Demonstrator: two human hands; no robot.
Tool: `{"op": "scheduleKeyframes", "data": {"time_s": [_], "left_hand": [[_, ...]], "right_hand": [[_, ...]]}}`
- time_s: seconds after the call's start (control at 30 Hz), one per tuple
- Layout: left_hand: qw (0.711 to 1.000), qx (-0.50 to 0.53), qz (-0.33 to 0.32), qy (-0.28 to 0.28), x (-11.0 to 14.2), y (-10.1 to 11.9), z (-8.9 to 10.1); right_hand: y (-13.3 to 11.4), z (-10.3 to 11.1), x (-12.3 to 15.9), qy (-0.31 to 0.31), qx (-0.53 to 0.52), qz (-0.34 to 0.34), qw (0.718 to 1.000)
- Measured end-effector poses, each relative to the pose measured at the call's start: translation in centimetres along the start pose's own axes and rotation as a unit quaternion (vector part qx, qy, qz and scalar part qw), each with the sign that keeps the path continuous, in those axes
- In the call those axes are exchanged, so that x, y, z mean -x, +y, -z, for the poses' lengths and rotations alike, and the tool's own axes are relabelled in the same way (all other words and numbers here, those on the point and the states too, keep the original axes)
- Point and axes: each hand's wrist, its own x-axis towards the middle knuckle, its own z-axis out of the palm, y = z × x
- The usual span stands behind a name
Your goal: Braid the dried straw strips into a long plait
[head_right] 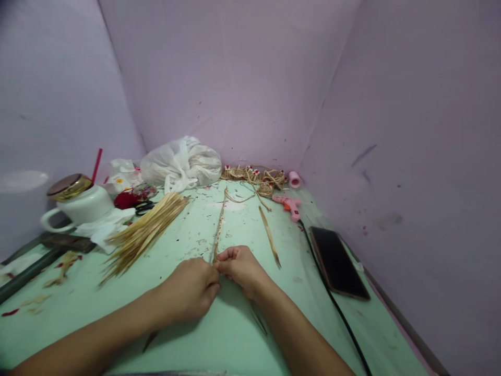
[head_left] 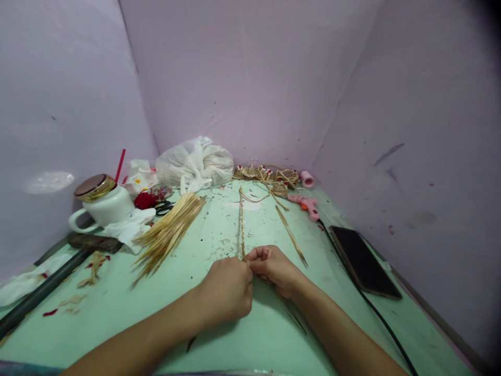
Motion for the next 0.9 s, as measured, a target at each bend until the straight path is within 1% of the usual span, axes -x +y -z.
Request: {"op": "scheduleKeyframes", "data": {"time_s": [0.07,0.1,0.13,0.17,0.2,0.27,0.3,0.33,0.37,0.43,0.47,0.5,0.57,0.63,0.7,0.8,0.9], "left_hand": [[0.992,0.11,0.055,0.006,-0.6,-0.8,1.0],[0.979,0.177,0.097,0.023,-0.9,-1.2,1.6],[0.956,0.252,0.143,0.036,-1.2,-1.6,2.0],[0.928,0.327,0.174,0.028,-1.5,-1.9,2.3],[0.897,0.398,0.194,0.006,-1.7,-2.2,2.4],[0.838,0.504,0.194,-0.079,-2.1,-2.5,2.2],[0.818,0.531,0.189,-0.114,-2.3,-2.5,1.9],[0.809,0.541,0.188,-0.131,-2.3,-2.6,1.6],[0.811,0.536,0.192,-0.131,-2.4,-2.6,1.2],[0.837,0.492,0.214,-0.107,-2.5,-2.6,0.7],[0.852,0.464,0.223,-0.093,-2.6,-2.6,0.4],[0.865,0.439,0.228,-0.083,-2.6,-2.6,0.2],[0.88,0.41,0.23,-0.067,-2.7,-2.6,-0.1],[0.884,0.406,0.223,-0.053,-2.8,-2.5,-0.3],[0.883,0.413,0.218,-0.045,-2.8,-2.4,-0.5],[0.875,0.429,0.22,-0.042,-2.6,-2.2,-0.4],[0.868,0.434,0.235,-0.044,-2.5,-2.1,-0.1]], "right_hand": [[-0.1,0.2,0.1,-0.018,-0.015,-0.002,1.0],[-0.2,0.3,0.1,-0.031,-0.022,-0.002,0.999],[-0.3,0.4,0.2,-0.044,-0.027,-0.003,0.999],[-0.4,0.5,0.3,-0.052,-0.028,-0.003,0.998],[-0.6,0.6,0.3,-0.058,-0.028,-0.005,0.998],[-0.7,0.7,0.4,-0.061,-0.023,-0.01,0.998],[-0.6,0.7,0.3,-0.063,-0.018,-0.01,0.998],[-0.6,0.7,0.2,-0.064,-0.011,-0.006,0.998],[-0.4,0.7,0.1,-0.063,0.0,0.003,0.998],[0.0,0.6,-0.2,-0.051,0.048,0.035,0.997],[0.2,0.5,-0.2,-0.036,0.09,0.059,0.994],[0.4,0.4,-0.2,-0.014,0.143,0.086,0.986],[0.6,0.3,0.0,0.036,0.256,0.137,0.956],[0.5,0.1,0.5,0.072,0.342,0.169,0.922],[0.2,0.1,1.1,0.089,0.389,0.176,0.9],[-0.3,0.1,1.9,0.077,0.419,0.162,0.89],[-0.4,0.1,2.4,0.027,0.431,0.174,0.885]]}}
